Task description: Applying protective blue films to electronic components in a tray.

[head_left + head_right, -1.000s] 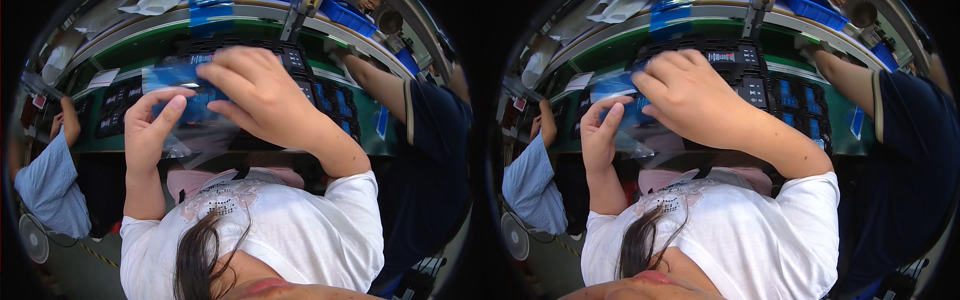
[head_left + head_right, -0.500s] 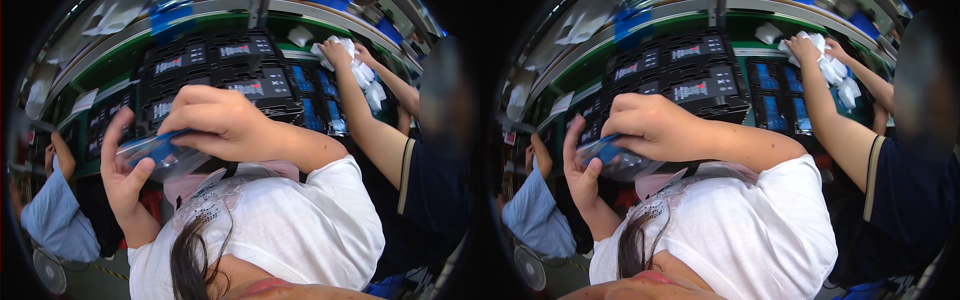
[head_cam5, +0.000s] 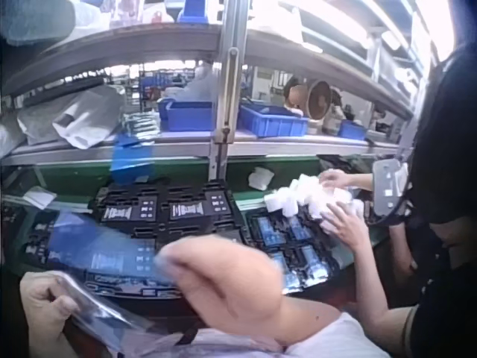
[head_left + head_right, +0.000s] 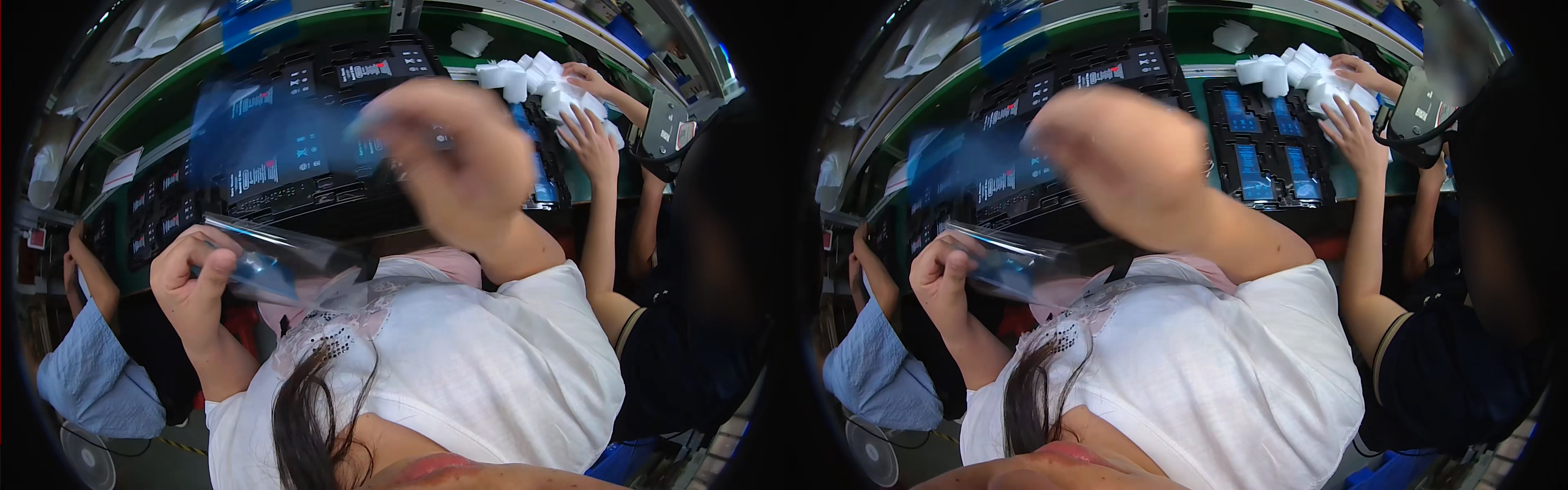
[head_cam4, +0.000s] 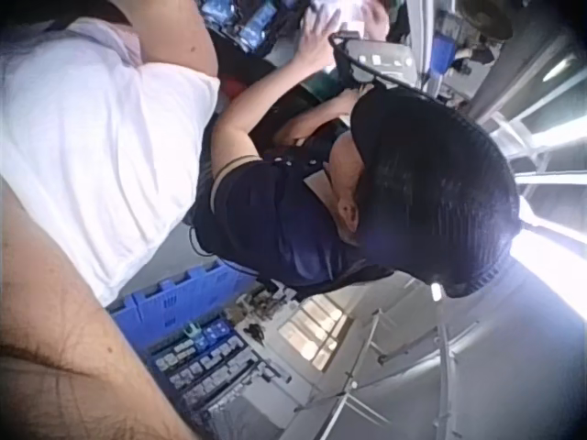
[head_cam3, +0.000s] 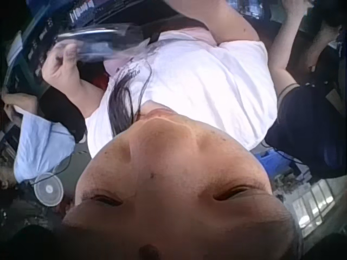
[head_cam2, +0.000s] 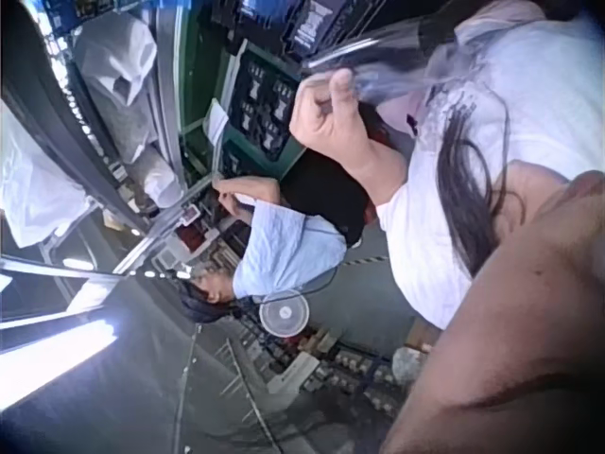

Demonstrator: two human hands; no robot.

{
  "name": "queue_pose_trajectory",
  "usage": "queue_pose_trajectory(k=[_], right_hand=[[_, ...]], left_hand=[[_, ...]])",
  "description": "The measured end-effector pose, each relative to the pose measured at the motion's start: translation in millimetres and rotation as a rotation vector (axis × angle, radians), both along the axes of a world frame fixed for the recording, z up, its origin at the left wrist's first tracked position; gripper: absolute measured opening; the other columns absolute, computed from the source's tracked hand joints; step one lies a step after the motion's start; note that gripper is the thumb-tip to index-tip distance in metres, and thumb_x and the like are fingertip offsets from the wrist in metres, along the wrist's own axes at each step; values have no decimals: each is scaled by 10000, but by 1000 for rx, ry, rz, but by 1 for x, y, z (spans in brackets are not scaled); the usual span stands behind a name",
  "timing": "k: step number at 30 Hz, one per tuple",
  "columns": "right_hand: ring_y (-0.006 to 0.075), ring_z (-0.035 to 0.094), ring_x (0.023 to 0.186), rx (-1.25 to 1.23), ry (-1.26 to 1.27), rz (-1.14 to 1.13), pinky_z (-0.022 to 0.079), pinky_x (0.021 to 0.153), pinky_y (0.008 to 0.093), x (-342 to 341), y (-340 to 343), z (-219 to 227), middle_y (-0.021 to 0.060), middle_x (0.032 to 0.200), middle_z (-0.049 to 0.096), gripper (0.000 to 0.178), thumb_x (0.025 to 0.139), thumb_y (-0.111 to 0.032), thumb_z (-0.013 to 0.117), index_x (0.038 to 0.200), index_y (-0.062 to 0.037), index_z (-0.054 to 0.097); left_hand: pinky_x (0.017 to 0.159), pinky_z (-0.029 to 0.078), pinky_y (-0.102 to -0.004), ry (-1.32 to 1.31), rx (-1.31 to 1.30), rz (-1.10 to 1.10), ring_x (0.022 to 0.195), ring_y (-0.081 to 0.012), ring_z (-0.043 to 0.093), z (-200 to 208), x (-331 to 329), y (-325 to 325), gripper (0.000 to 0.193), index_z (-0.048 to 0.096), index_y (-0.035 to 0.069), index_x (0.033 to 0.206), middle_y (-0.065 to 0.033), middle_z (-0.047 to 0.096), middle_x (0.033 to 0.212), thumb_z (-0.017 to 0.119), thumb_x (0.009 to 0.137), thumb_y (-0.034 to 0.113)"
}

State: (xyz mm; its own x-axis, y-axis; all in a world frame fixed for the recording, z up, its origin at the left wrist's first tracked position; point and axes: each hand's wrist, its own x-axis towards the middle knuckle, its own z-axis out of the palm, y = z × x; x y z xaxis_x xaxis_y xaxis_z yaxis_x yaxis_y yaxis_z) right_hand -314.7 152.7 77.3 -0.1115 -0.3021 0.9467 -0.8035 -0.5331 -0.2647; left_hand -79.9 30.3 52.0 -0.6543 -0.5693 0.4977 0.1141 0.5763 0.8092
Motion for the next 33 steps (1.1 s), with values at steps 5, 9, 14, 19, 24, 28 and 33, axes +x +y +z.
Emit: queue_pose_trajectory(k=[5, 9, 14, 19, 24, 28, 33], right_hand=[[48, 537, 666, 182, -432, -86, 428, 593, 172, -30, -3, 5, 4, 756, 593, 162, 810, -77, 677, 921, 2, 588], [67, 499, 632, 620, -393, -192, 402, 563, 205, -43, -4, -3, 18, 717, 572, 253, 772, -192, 704, 891, -8, 578], [93, 488, 608, 839, -346, -225, 399, 552, 233, -50, -11, -3, 45, 674, 550, 307, 754, -253, 700, 878, -3, 570], [130, 499, 612, 949, -330, -178, 417, 562, 268, -52, -17, -1, 75, 694, 547, 300, 749, -250, 688, 845, 7, 569], [158, 507, 637, 1016, -292, -200, 428, 583, 286, -49, -22, 6, 94, 737, 542, 292, 751, -245, 674, 837, 11, 566], [170, 507, 648, 1062, -283, -247, 433, 598, 295, -47, -25, 10, 102, 755, 542, 290, 748, -238, 671, 835, 16, 562], [179, 505, 657, 1062, -279, -209, 432, 607, 304, -51, -15, 1, 107, 753, 538, 287, 750, -233, 671, 837, 17, 561]], left_hand=[[675, 476, -307, 42, -72, -24, 744, -254, 620, -3, 26, -16, 378, 623, -31, 766, -162, 627, 738, 676, 788, 342], [785, 484, -406, 84, -211, -70, 881, -337, 631, 0, 27, -18, 408, 642, -11, 856, -142, 635, 744, 671, 787, 389], [917, 415, -520, 92, -255, -88, 964, -384, 618, -3, 19, -26, 370, 648, 4, 871, -131, 645, 768, 660, 796, 367], [954, 374, -525, 47, -179, -119, 971, -361, 623, -11, 11, -35, 328, 652, 6, 845, -125, 659, 805, 653, 791, 330], [963, 361, -515, 42, -133, -118, 968, -337, 628, -9, 13, -41, 323, 655, 9, 825, -122, 663, 816, 662, 771, 327], [964, 361, -508, 12, -151, -125, 967, -334, 629, -8, 11, -45, 319, 656, 11, 824, -122, 663, 808, 665, 762, 323], [964, 361, -505, 4, -146, -125, 966, -333, 629, -12, 10, -34, 311, 656, 12, 819, -119, 662, 806, 663, 759, 316]])
